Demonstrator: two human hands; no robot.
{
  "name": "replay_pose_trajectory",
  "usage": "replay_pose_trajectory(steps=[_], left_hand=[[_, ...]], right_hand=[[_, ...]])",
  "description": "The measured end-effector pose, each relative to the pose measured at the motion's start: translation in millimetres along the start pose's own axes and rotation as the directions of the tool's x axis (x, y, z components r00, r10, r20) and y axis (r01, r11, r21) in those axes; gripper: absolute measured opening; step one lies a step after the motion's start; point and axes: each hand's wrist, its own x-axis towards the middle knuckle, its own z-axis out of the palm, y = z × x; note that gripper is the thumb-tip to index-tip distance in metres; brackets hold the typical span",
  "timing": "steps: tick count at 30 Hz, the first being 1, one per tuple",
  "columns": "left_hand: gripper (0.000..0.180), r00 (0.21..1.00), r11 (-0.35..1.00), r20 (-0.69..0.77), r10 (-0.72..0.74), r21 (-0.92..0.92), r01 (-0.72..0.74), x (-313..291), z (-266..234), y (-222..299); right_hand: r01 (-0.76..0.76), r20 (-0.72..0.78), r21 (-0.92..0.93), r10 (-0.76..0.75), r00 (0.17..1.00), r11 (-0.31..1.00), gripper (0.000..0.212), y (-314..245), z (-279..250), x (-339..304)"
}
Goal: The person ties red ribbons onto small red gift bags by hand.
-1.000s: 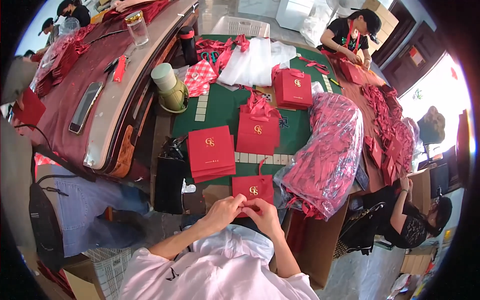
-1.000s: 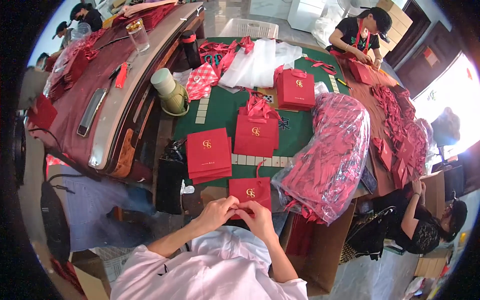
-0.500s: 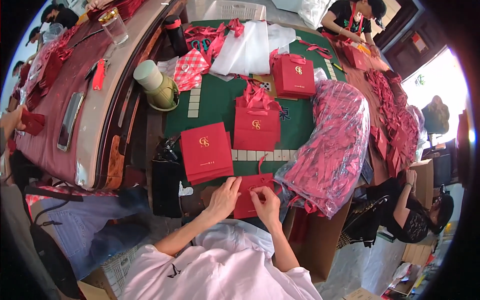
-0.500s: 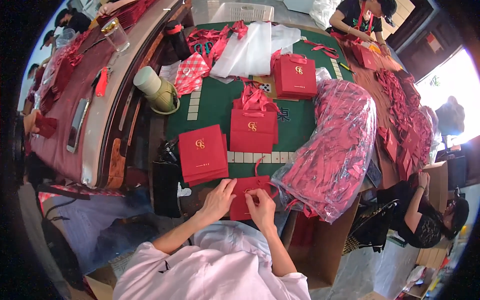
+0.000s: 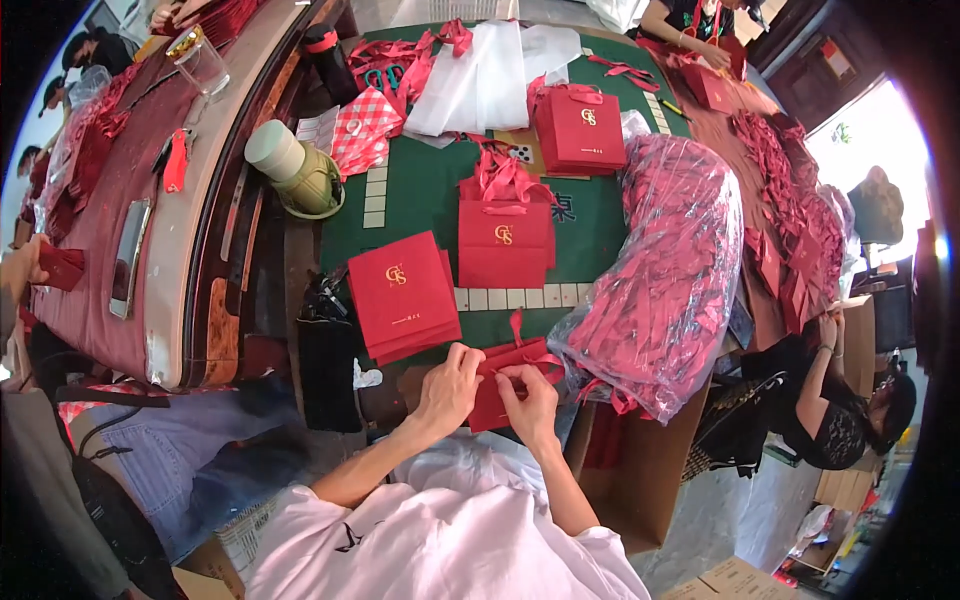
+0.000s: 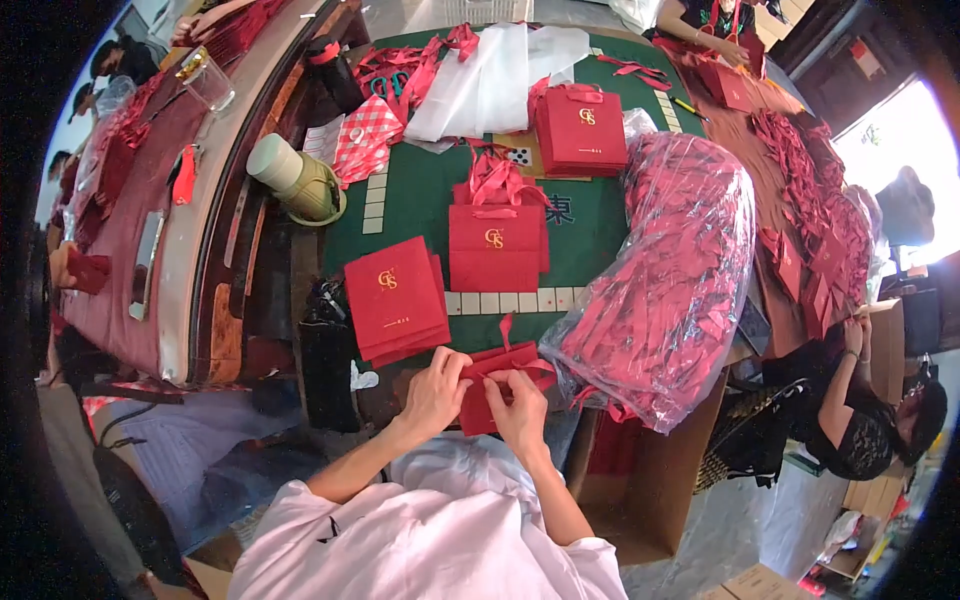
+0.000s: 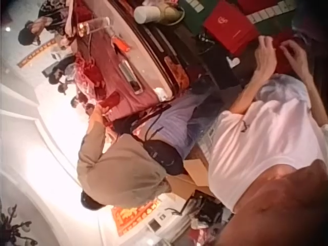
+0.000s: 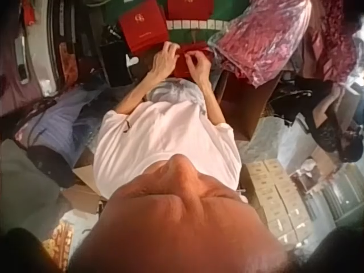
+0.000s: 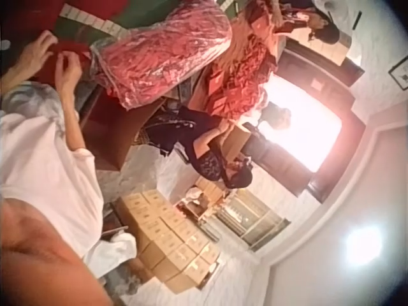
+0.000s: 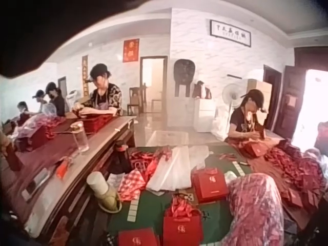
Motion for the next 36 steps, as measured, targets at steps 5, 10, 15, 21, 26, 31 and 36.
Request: replay_pose_trajectory(steps=[5, 10, 15, 21, 26, 31, 36], left_hand=[[0.019, 0.999, 1.0, 0.035, -0.003, -0.03, 0.004, 4, -7, -4], [0.01, 0.998, 0.984, 0.049, -0.049, -0.17, 0.056, 6, -18, -3], [0.009, 0.993, 0.973, 0.087, -0.082, -0.21, 0.099, 6, -22, -7], [0.009, 0.989, 0.961, 0.093, -0.119, -0.242, 0.138, 6, -30, -3], [0.009, 0.987, 0.956, 0.09, -0.13, -0.252, 0.149, 6, -32, 1], [0.01, 0.987, 0.956, 0.086, -0.134, -0.25, 0.151, 6, -31, 1], [0.01, 0.989, 0.964, 0.069, -0.129, -0.227, 0.141, 2, -31, 6]], right_hand=[[0.084, -0.021, -0.007, -0.084, 0.996, 0.996, 0.008, -4, 4, -2], [0.076, 0.023, -0.032, -0.076, 0.997, 0.997, 0.011, -14, 2, -8], [0.109, 0.012, -0.041, -0.109, 0.994, 0.993, 0.011, -12, 5, -11], [0.123, 0.031, -0.022, -0.123, 0.992, 0.992, 0.013, -15, 5, -12], [0.184, 0.029, -0.056, -0.183, 0.983, 0.981, 0.013, -16, 5, -13], [0.362, -0.019, -0.209, -0.374, 0.927, 0.908, 0.013, -19, 6, -10], [0.233, -0.028, -0.173, -0.241, 0.97, 0.957, 0.012, -24, 9, -13]])
